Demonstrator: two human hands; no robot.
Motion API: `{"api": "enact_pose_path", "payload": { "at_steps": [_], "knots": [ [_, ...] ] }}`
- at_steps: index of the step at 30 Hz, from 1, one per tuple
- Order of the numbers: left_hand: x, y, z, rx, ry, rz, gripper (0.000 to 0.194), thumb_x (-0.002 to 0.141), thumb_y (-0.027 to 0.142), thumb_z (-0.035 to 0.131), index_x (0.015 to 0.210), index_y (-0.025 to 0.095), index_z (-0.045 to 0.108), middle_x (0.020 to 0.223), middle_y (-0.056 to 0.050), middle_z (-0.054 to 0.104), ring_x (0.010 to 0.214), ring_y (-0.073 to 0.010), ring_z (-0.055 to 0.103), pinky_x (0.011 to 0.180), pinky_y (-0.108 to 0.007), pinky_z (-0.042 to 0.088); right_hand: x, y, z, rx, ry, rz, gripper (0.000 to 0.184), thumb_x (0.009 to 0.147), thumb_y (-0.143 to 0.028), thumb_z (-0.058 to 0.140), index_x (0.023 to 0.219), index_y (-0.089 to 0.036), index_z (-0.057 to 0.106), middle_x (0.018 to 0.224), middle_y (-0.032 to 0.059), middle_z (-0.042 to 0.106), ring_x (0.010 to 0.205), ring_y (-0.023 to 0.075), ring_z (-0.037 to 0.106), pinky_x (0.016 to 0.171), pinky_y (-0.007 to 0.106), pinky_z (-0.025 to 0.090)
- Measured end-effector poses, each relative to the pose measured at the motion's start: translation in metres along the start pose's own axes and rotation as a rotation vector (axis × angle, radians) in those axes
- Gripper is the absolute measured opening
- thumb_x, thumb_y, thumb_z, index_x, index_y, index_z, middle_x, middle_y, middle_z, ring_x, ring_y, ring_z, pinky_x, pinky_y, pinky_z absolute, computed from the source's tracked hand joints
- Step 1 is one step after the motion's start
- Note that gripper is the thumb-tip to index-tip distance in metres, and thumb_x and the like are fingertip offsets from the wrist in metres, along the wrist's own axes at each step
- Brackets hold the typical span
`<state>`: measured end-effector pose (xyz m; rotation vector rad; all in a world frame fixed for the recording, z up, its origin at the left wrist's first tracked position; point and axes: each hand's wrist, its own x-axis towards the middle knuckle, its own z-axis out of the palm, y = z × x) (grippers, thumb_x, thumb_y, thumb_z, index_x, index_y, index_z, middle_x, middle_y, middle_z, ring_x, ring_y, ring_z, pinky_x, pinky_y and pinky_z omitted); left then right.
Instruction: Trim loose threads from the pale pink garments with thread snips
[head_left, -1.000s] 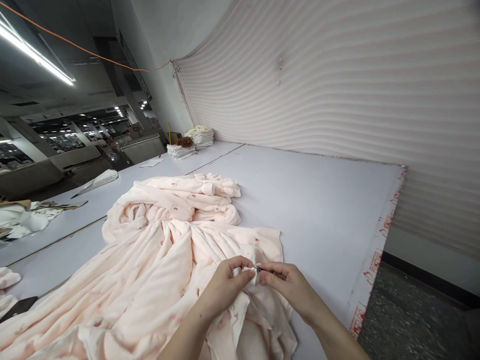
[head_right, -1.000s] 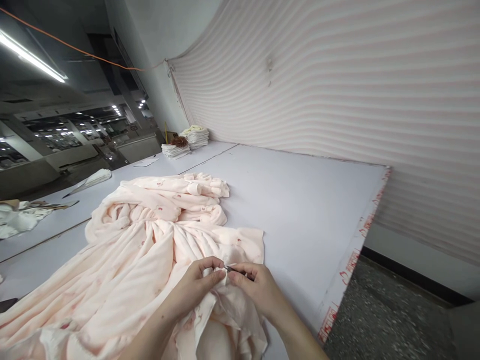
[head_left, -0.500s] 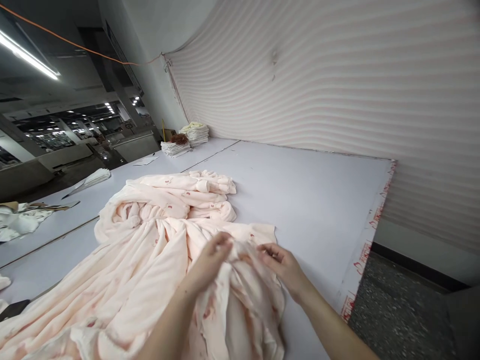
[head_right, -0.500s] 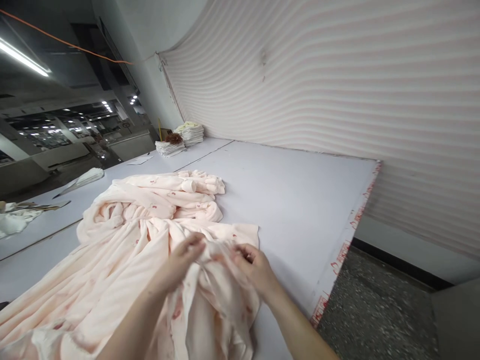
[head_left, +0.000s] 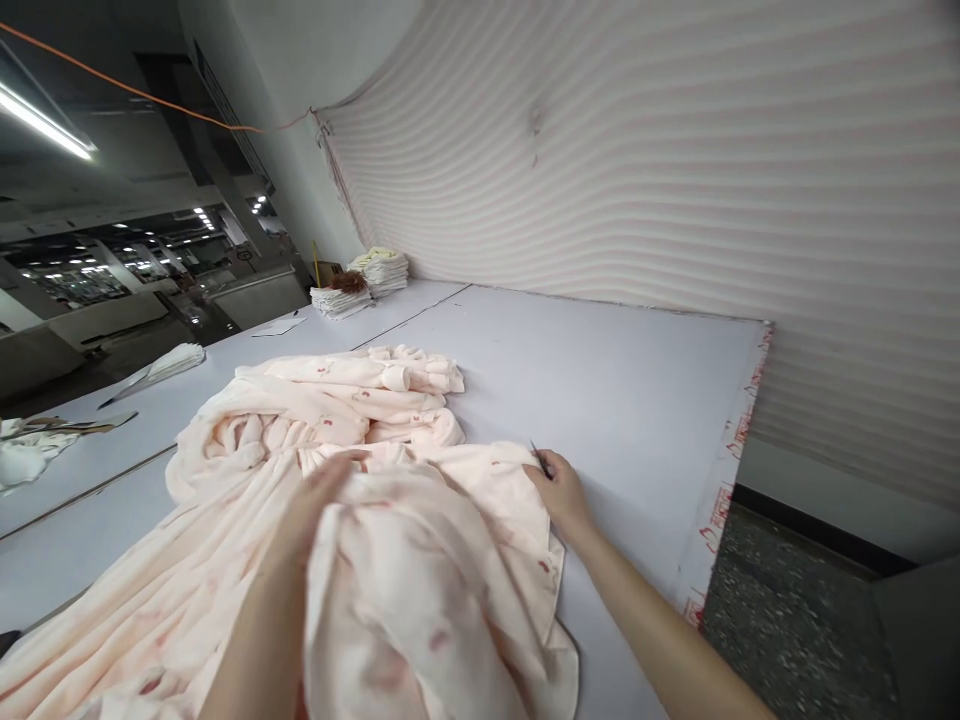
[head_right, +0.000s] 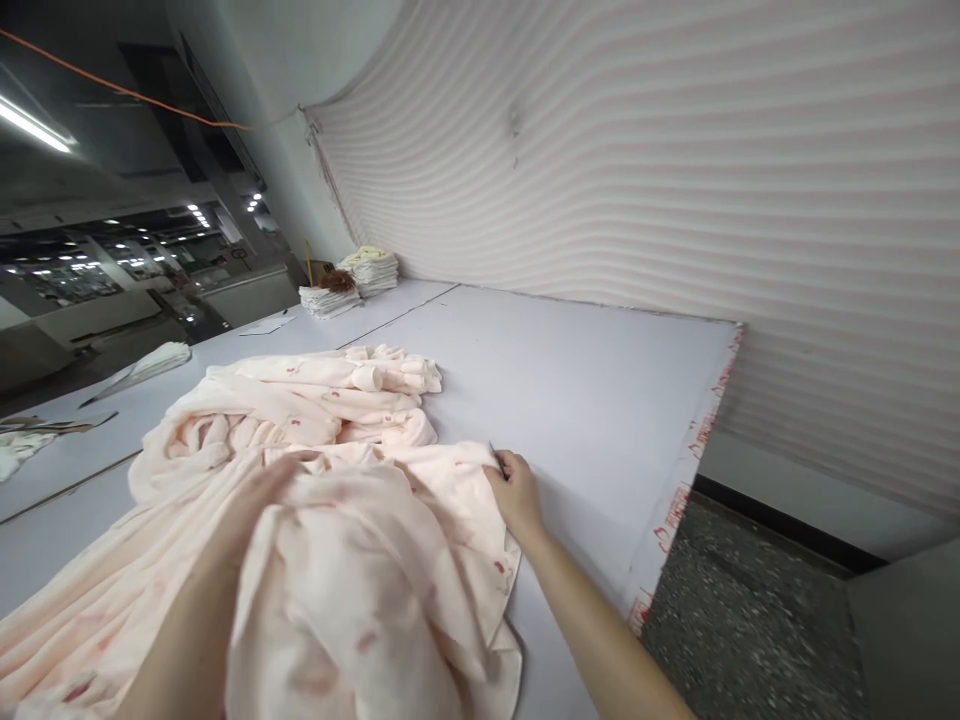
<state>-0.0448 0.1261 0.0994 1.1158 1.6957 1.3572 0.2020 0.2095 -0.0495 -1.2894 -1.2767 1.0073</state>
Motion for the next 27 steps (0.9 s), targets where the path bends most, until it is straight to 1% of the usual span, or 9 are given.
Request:
{"api": "enact_pose_path", "payload": {
  "at_steps": [4,6,8,11,15,17,19,23,27],
  "knots": [
    [-0.015,-0.017,0.057,0.19,-0.434,0.034,0.035,0.072,0.044,0.064,0.095,0.018,0.067,0.091,-0.003,0.068,0.092,-0.0232,0.06,0.08,-0.029,0.045,-0.045,-0.033,0.012,0.115,-0.093,-0.145,0.02,0.075,-0.032,0.056,0.085,-0.018,0.065,0.098,0.0065,0.063,0.095,0.0201,0.056,0.083,0.029,0.044],
    [-0.021,-0.026,0.077,0.212,-0.513,-0.006,0.032,0.075,0.043,0.06,0.092,0.016,0.066,0.083,-0.003,0.067,0.082,-0.0215,0.061,0.073,-0.028,0.046,-0.065,-0.042,0.011,0.227,-0.233,-0.133,0.019,0.079,-0.033,0.055,0.088,-0.019,0.067,0.103,0.0061,0.063,0.098,0.0206,0.056,0.085,0.029,0.043],
    [-0.026,-0.035,0.083,0.227,-0.481,-0.027,0.028,0.077,0.04,0.057,0.091,0.016,0.064,0.083,-0.003,0.066,0.08,-0.0214,0.061,0.071,-0.028,0.045,-0.075,-0.044,0.007,0.353,-0.311,-0.022,0.023,0.082,-0.035,0.054,0.094,-0.02,0.066,0.101,0.0054,0.064,0.093,0.0205,0.058,0.081,0.03,0.045],
    [-0.03,-0.044,0.075,0.25,-0.318,0.104,0.014,0.077,0.03,0.055,0.082,0.018,0.062,0.104,-0.006,0.062,0.098,-0.0235,0.057,0.081,-0.03,0.042,-0.072,-0.034,0.0,0.391,-0.181,0.092,0.025,0.082,-0.039,0.054,0.096,-0.02,0.062,0.093,0.0043,0.063,0.079,0.018,0.059,0.072,0.028,0.047],
    [-0.033,-0.048,0.056,0.118,-0.234,0.238,0.017,0.076,0.028,0.056,0.065,0.019,0.048,0.126,-0.007,0.053,0.112,-0.0248,0.048,0.092,-0.033,0.035,-0.056,-0.019,-0.005,0.164,-0.02,0.014,0.042,0.073,-0.036,0.062,0.113,-0.023,0.056,0.101,0.0047,0.056,0.071,0.0152,0.056,0.062,0.026,0.046],
    [-0.033,-0.047,0.047,-0.01,-0.307,0.18,0.023,0.075,0.035,0.057,0.066,0.019,0.044,0.112,-0.008,0.061,0.095,-0.0229,0.056,0.081,-0.032,0.04,-0.051,-0.017,-0.004,0.063,-0.065,-0.03,0.047,0.068,-0.03,0.063,0.114,-0.024,0.058,0.107,0.006,0.055,0.081,0.0181,0.057,0.066,0.027,0.046],
    [-0.034,-0.044,0.039,-0.07,-0.38,0.13,0.025,0.075,0.04,0.055,0.069,0.019,0.043,0.086,-0.005,0.064,0.073,-0.0182,0.056,0.067,-0.027,0.041,-0.05,-0.02,-0.004,0.052,-0.136,-0.055,0.035,0.067,-0.024,0.06,0.101,-0.022,0.065,0.104,0.0058,0.059,0.092,0.0211,0.056,0.072,0.028,0.046],
    [-0.047,-0.034,0.033,0.334,-0.445,0.2,0.024,0.074,0.04,0.06,0.089,0.021,0.055,0.072,0.002,0.058,0.065,-0.015,0.053,0.061,-0.023,0.036,-0.057,-0.039,-0.003,0.121,-0.252,-0.039,0.016,0.073,-0.022,0.051,0.083,-0.019,0.063,0.077,0.0006,0.062,0.068,0.0155,0.056,0.06,0.023,0.044],
    [-0.067,-0.031,0.045,0.755,-0.45,0.281,0.048,0.069,0.043,0.067,0.111,0.025,0.052,0.066,0.004,0.058,0.057,-0.0162,0.054,0.057,-0.024,0.035,-0.069,-0.061,0.002,0.108,-0.258,-0.105,0.01,0.07,-0.017,0.051,0.077,-0.018,0.058,0.076,-0.0006,0.057,0.065,0.0131,0.052,0.058,0.021,0.041]
  ]
}}
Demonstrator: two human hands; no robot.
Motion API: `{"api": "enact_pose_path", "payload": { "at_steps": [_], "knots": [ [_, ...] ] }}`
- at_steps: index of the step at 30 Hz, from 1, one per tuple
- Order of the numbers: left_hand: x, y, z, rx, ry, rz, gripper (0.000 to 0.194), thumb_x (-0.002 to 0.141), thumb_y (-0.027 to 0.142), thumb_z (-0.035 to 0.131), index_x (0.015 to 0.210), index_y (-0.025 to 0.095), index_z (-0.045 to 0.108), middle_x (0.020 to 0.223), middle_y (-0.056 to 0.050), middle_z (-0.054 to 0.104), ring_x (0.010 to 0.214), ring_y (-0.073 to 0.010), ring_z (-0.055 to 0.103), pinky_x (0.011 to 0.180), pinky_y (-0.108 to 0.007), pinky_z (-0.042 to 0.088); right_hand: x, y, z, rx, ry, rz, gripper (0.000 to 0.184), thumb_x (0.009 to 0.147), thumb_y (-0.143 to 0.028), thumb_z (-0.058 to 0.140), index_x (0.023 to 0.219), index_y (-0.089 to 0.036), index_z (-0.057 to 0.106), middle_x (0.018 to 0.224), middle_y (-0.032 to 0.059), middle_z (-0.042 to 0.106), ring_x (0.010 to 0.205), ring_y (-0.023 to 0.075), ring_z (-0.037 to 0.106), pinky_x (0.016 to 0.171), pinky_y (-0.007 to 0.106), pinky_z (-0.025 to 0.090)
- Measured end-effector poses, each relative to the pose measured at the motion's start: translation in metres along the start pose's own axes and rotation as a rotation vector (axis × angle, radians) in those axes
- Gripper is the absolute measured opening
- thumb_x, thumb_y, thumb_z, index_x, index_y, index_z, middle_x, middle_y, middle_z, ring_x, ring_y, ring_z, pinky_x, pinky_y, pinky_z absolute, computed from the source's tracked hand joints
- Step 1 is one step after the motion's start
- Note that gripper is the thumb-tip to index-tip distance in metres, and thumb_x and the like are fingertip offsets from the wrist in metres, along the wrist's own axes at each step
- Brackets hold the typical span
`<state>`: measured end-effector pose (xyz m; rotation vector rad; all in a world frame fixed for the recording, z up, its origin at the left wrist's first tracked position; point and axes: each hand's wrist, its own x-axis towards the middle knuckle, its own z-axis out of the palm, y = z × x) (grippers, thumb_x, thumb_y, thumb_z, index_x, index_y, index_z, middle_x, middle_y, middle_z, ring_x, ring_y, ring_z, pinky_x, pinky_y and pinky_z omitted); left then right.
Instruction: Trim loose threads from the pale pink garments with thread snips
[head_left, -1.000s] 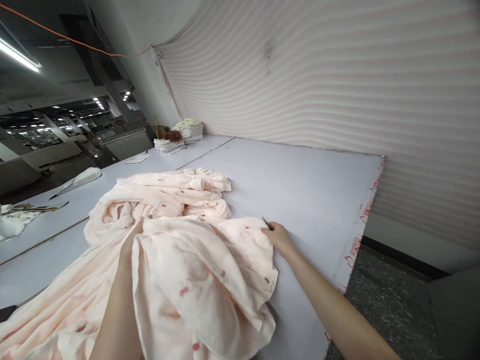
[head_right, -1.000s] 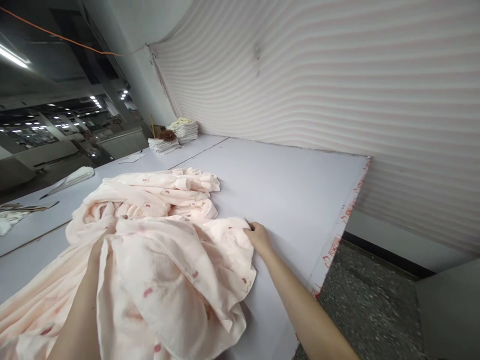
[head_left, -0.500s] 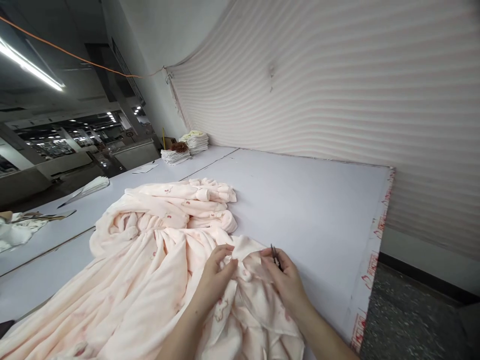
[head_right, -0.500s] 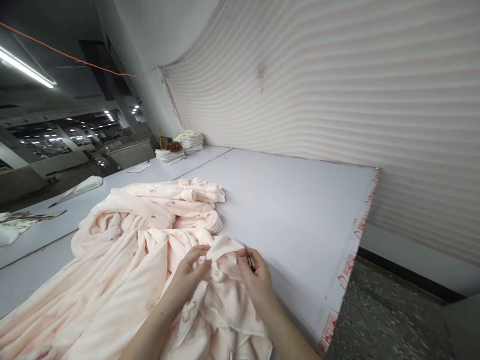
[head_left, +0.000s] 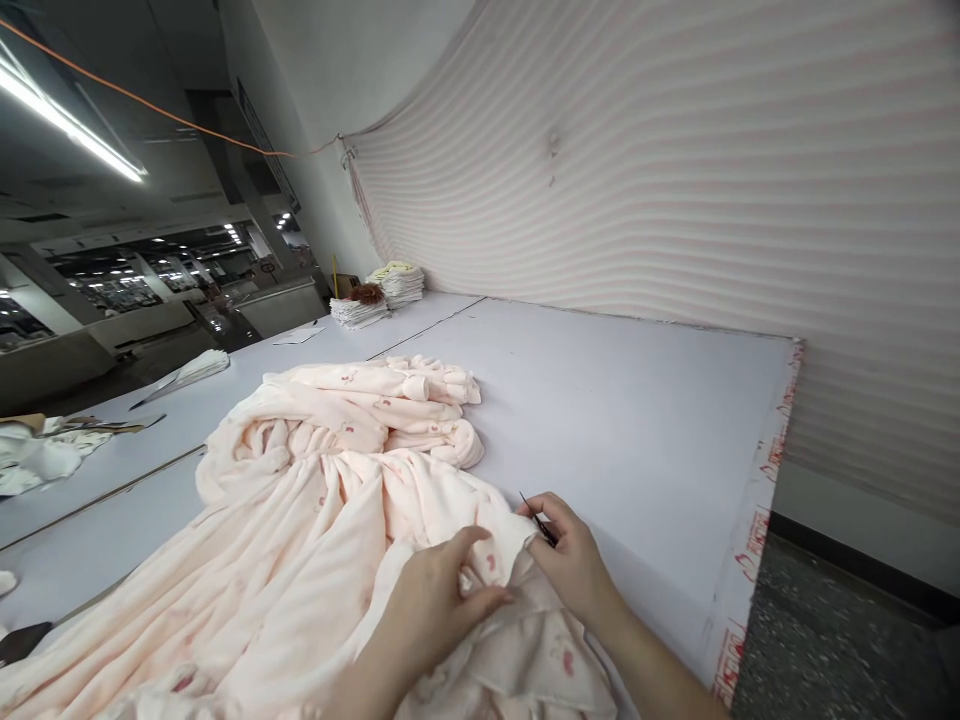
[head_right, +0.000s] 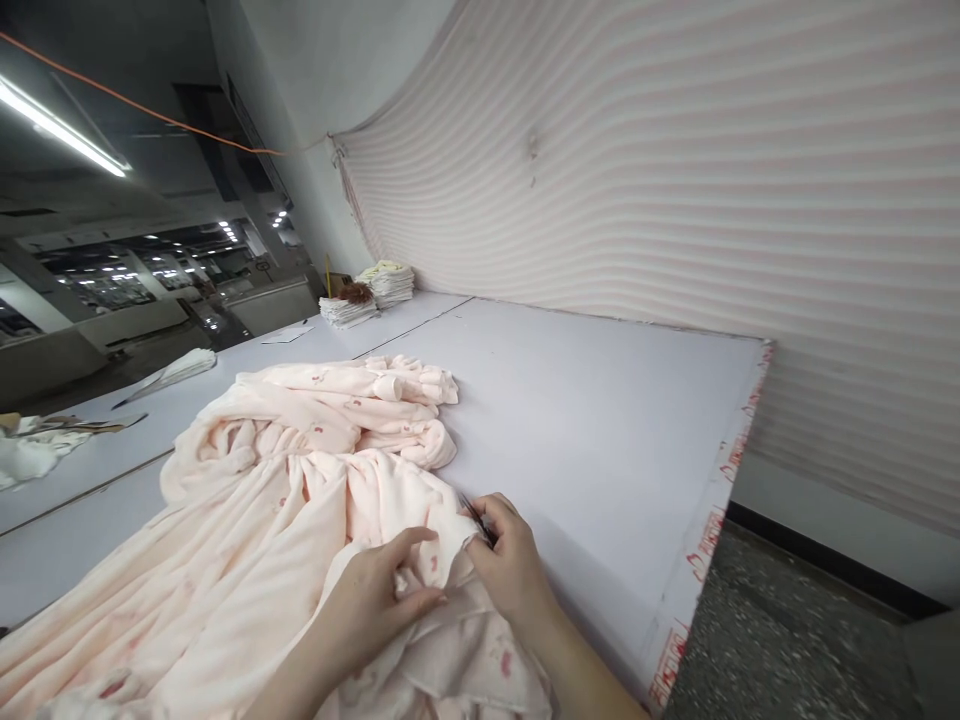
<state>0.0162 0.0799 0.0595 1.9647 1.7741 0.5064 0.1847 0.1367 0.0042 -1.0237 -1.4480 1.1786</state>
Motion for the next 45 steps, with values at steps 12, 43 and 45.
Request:
{"api": "enact_pose_path", "payload": {
  "at_steps": [12,43,45],
  "knots": [
    [-0.006,-0.003,0.015,-0.149,0.428,0.278,0.012,0.085,0.017,0.043,0.086,0.018,0.056,0.08,-0.004,0.053,0.072,-0.0158,0.055,0.057,-0.023,0.044,-0.021,-0.044,-0.016,-0.074,-0.271,-0.047,0.019,0.078,-0.026,0.06,0.097,-0.022,0.06,0.098,0.003,0.062,0.089,0.0181,0.058,0.078,0.026,0.045],
    [0.009,0.0,0.011,-0.46,0.186,-0.032,0.033,0.074,0.052,0.057,0.079,0.021,0.063,0.063,0.002,0.064,0.06,-0.0171,0.059,0.054,-0.021,0.047,-0.008,-0.037,0.012,-0.244,0.118,-0.168,0.021,0.077,-0.011,0.052,0.088,-0.022,0.067,0.08,-0.0001,0.068,0.076,0.0153,0.062,0.069,0.024,0.047],
    [0.01,-0.001,0.011,-0.547,0.174,-0.078,0.036,0.073,0.054,0.057,0.084,0.02,0.063,0.066,0.002,0.065,0.065,-0.0189,0.061,0.058,-0.022,0.049,-0.008,-0.037,0.017,-0.16,0.077,-0.241,0.028,0.078,-0.014,0.054,0.102,-0.023,0.065,0.092,0.0011,0.068,0.082,0.0154,0.063,0.075,0.023,0.047]
  ]
}}
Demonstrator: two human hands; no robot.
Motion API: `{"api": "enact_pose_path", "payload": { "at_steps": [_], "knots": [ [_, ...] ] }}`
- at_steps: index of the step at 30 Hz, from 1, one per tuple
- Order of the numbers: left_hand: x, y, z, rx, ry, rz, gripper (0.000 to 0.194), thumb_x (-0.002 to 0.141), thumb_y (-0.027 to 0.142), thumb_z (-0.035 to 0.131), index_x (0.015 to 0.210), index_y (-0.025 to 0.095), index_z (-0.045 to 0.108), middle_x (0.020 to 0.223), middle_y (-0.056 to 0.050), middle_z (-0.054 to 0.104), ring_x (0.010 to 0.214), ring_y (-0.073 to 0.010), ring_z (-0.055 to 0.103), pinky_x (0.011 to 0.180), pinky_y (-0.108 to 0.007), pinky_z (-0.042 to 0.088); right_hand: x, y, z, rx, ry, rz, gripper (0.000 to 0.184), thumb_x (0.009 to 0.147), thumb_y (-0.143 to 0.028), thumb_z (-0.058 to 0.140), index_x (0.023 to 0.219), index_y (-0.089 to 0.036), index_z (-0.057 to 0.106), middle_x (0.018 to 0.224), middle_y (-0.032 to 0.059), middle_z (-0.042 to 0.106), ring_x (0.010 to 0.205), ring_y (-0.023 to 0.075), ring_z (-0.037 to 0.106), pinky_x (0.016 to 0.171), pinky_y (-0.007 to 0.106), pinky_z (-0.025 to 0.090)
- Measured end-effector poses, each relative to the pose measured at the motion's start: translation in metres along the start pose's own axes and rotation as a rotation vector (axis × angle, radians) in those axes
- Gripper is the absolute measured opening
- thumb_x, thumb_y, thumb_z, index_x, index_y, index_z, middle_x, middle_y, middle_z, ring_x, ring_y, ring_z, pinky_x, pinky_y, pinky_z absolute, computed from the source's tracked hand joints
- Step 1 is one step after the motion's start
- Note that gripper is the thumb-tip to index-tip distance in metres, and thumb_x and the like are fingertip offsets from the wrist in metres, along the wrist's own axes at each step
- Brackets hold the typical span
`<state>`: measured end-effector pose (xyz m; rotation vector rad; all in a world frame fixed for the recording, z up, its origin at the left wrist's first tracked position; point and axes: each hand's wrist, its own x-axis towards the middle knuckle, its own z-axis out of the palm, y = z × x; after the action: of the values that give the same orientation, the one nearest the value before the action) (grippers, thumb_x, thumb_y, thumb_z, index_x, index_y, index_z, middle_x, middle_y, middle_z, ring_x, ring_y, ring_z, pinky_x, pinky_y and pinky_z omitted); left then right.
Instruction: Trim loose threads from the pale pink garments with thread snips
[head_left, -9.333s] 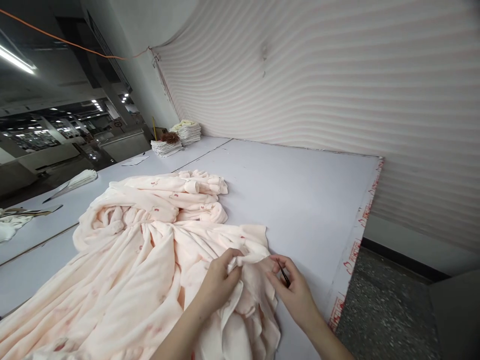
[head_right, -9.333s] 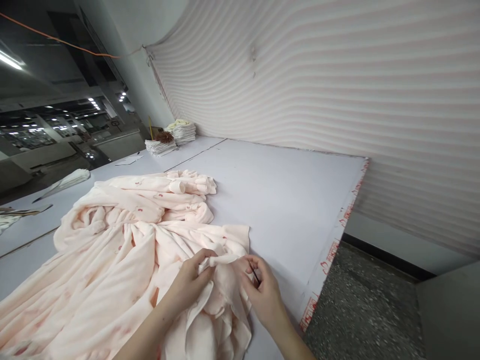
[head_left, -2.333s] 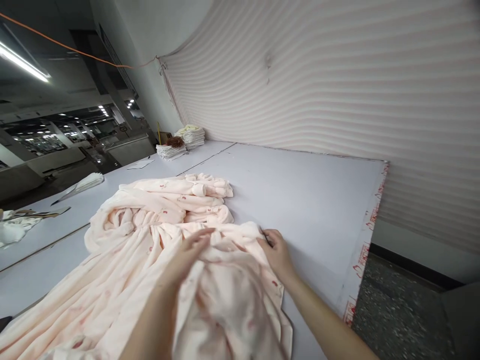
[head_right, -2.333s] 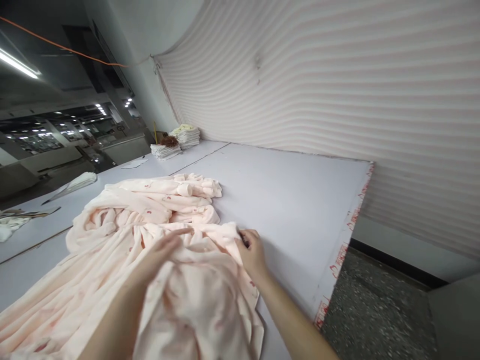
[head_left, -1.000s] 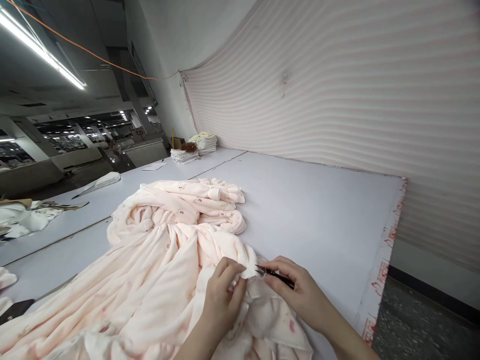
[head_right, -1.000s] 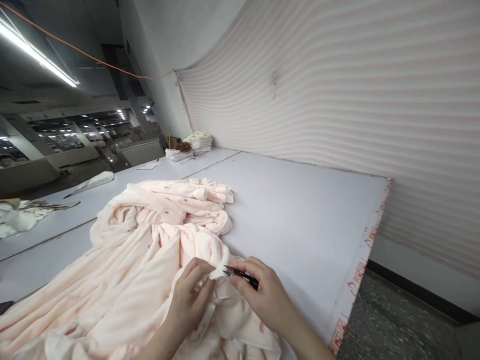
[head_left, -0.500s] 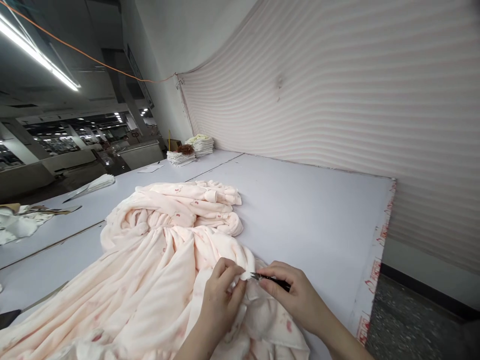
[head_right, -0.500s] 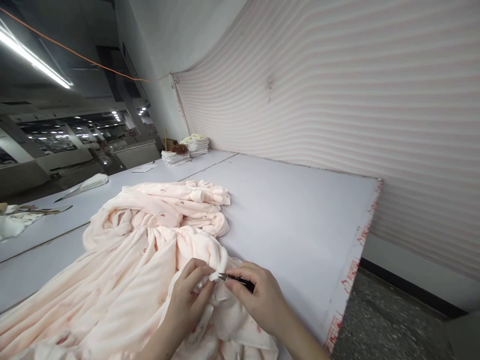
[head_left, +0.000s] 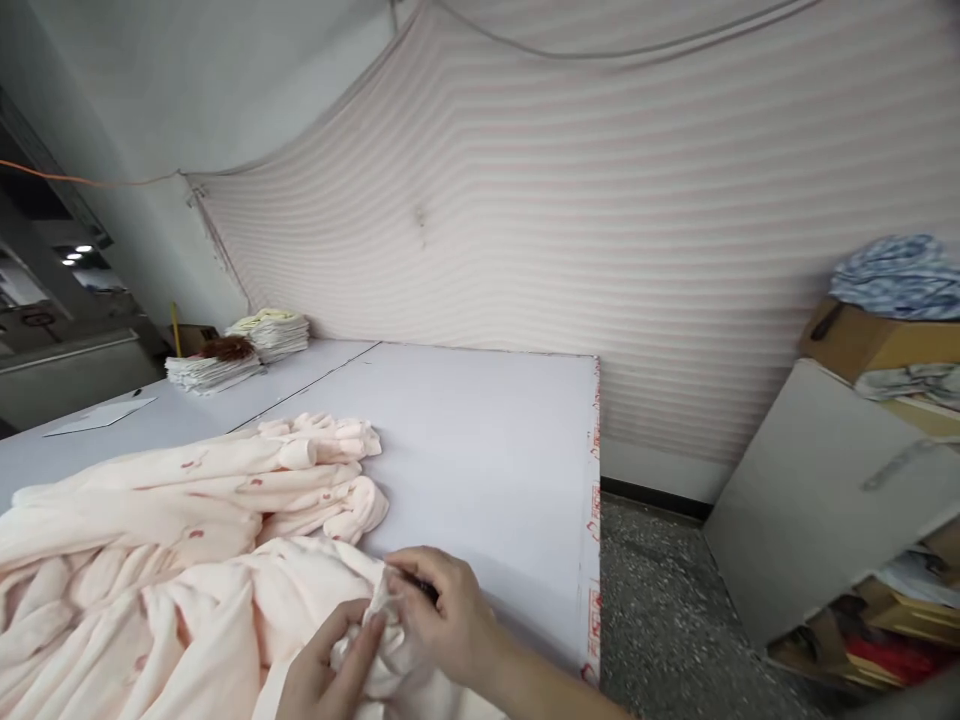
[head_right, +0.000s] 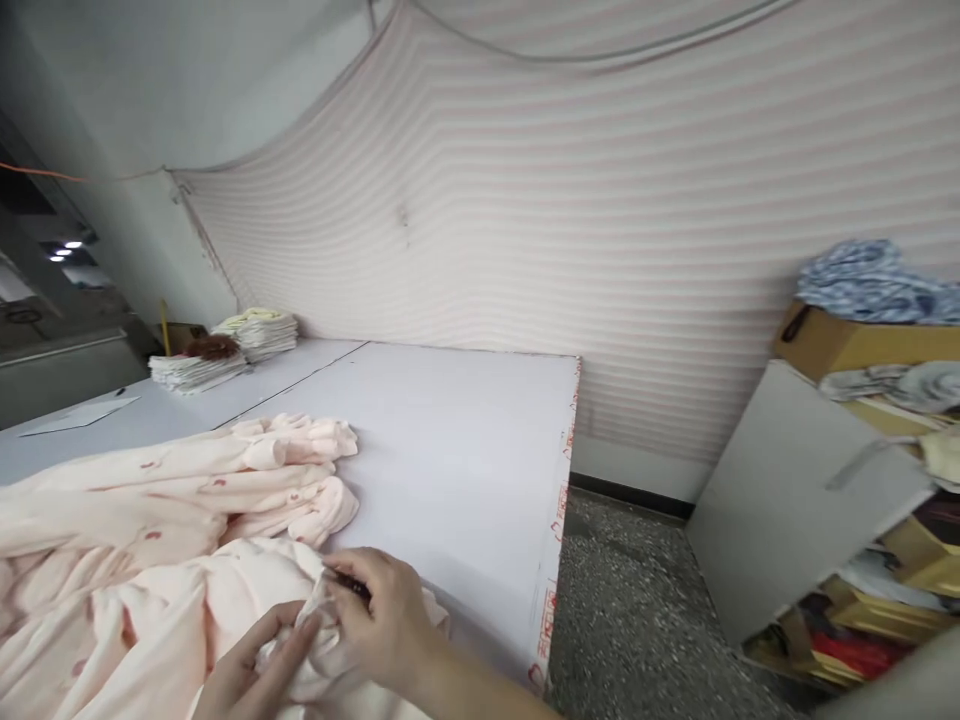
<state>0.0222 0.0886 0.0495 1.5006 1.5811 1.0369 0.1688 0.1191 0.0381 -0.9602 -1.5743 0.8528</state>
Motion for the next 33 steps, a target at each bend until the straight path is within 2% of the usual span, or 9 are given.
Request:
{"api": "enact_pose_path", "payload": {
  "at_steps": [3,6,8,11,15,18,21,28,33],
  "knots": [
    [-0.001,-0.001,-0.001,-0.047,-0.006,0.005,0.034,0.074,0.051,0.058,0.087,0.02,0.064,0.075,0.001,0.068,0.076,-0.0218,0.063,0.067,-0.025,0.05,-0.006,-0.001,0.003,0.066,-0.069,-0.071,0.028,0.074,-0.018,0.062,0.102,-0.024,0.065,0.097,0.0019,0.067,0.086,0.0159,0.063,0.078,0.023,0.047],
    [-0.006,0.0,-0.001,-0.015,-0.064,0.062,0.03,0.077,0.046,0.056,0.083,0.018,0.064,0.078,-0.002,0.067,0.079,-0.0213,0.062,0.069,-0.025,0.049,-0.011,0.004,0.006,0.041,-0.044,-0.008,0.011,0.082,-0.024,0.056,0.083,-0.02,0.066,0.077,0.0005,0.066,0.072,0.0142,0.06,0.068,0.022,0.046],
    [-0.009,0.001,0.0,-0.005,-0.064,0.063,0.028,0.08,0.043,0.054,0.089,0.018,0.063,0.076,-0.001,0.064,0.073,-0.0184,0.06,0.067,-0.025,0.049,-0.012,0.008,0.009,0.032,-0.045,0.04,0.019,0.087,-0.029,0.049,0.079,-0.019,0.062,0.065,-0.0017,0.061,0.06,0.0119,0.055,0.059,0.021,0.042],
    [-0.012,0.003,0.0,-0.019,-0.051,0.063,0.026,0.082,0.038,0.053,0.095,0.018,0.061,0.077,0.0,0.06,0.071,-0.0158,0.057,0.068,-0.025,0.047,-0.012,0.011,0.013,0.052,-0.073,0.057,0.024,0.089,-0.036,0.046,0.079,-0.018,0.058,0.06,-0.0034,0.055,0.054,0.0103,0.05,0.053,0.02,0.038],
    [-0.017,0.007,-0.002,-0.045,-0.03,0.069,0.025,0.084,0.037,0.049,0.082,0.016,0.062,0.076,-0.001,0.061,0.078,-0.0176,0.055,0.072,-0.025,0.044,-0.012,0.005,0.007,0.131,-0.106,0.116,0.027,0.085,-0.043,0.05,0.079,-0.018,0.056,0.064,-0.0019,0.057,0.058,0.012,0.052,0.056,0.021,0.041],
    [-0.019,0.009,-0.005,-0.093,0.02,0.034,0.025,0.085,0.039,0.048,0.084,0.017,0.061,0.077,0.0,0.06,0.077,-0.017,0.054,0.071,-0.024,0.043,-0.015,0.002,-0.006,0.136,-0.203,0.126,0.024,0.082,-0.041,0.055,0.089,-0.018,0.061,0.078,0.0023,0.063,0.073,0.0163,0.058,0.067,0.024,0.045],
    [-0.02,0.009,-0.007,-0.126,0.004,0.03,0.024,0.086,0.038,0.047,0.086,0.018,0.06,0.08,0.0,0.058,0.078,-0.0162,0.053,0.073,-0.024,0.043,-0.017,0.003,-0.015,0.078,-0.269,0.115,0.023,0.082,-0.036,0.056,0.098,-0.022,0.066,0.088,0.0039,0.064,0.083,0.0184,0.059,0.073,0.026,0.045],
    [-0.02,0.016,-0.007,-0.059,-0.083,0.076,0.022,0.087,0.035,0.045,0.084,0.018,0.058,0.079,-0.001,0.058,0.079,-0.0162,0.054,0.075,-0.026,0.045,-0.012,0.0,-0.01,0.065,-0.284,0.102,0.02,0.081,-0.038,0.058,0.083,-0.023,0.071,0.075,0.0019,0.065,0.073,0.0177,0.06,0.065,0.026,0.046],
    [-0.021,0.02,-0.006,-0.067,-0.145,0.085,0.022,0.086,0.032,0.047,0.08,0.018,0.062,0.079,0.0,0.062,0.08,-0.0159,0.056,0.076,-0.025,0.044,-0.009,0.002,-0.009,0.262,-0.336,0.238,0.021,0.076,-0.038,0.063,0.082,-0.02,0.073,0.075,0.0022,0.067,0.074,0.018,0.059,0.068,0.027,0.046]
  ]
}}
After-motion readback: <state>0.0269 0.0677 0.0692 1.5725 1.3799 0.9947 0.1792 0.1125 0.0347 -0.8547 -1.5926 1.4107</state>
